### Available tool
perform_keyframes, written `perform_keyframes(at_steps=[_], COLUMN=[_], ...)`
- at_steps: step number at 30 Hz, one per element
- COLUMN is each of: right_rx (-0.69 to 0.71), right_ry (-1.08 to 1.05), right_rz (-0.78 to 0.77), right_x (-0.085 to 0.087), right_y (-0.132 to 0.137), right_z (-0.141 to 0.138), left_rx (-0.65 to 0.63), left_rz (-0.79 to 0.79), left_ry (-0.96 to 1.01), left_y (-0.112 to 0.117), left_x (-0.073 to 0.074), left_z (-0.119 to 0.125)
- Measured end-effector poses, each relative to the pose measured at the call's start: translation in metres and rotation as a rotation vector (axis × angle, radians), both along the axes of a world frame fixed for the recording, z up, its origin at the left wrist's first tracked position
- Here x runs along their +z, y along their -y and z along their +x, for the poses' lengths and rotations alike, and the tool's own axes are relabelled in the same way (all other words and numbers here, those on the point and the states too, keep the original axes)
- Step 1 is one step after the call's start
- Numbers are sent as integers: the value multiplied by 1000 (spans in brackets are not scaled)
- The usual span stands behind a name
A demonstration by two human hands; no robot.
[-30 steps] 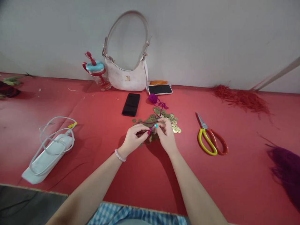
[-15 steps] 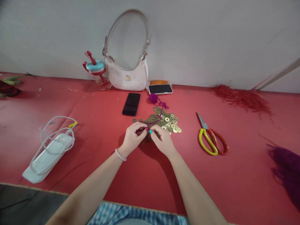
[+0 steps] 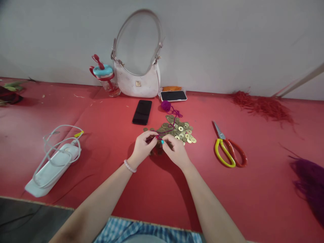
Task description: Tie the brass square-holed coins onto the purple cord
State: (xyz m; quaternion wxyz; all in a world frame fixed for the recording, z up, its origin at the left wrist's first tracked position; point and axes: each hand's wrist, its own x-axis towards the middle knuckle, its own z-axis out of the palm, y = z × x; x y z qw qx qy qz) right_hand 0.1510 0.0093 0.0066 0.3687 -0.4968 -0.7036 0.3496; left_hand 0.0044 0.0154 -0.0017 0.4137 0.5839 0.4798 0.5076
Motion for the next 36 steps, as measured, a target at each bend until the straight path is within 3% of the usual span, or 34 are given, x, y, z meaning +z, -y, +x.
perform_keyframes(at_steps=[4,7,13,19,23,27,36], right_rx=[-87,-102,-20,87,40,-61,-93], right_ry=[-7,-25,122,195,120,110,21], right_rz=[22,16,140,247,357,441,119], right_x=[-5,-7,-2,1,1,-4,-18], right_y=[-4,-6,-3,-2,-4,-8,-13], right_z=[0,1,0,0,1,4,7], left_rx=[-9,26,68,34,-27,-102,-153], left_rz=[-175,-219,-251,-135,49,110,127], left_ry=[230,345,444,223,-71,-211,-216], left_y=[-2,-4,-7,-7,-5,-3,-4], left_x=[2,4,0,-1,-1,-4,-4], left_z=[0,0,-2,-4,-5,-4,-2])
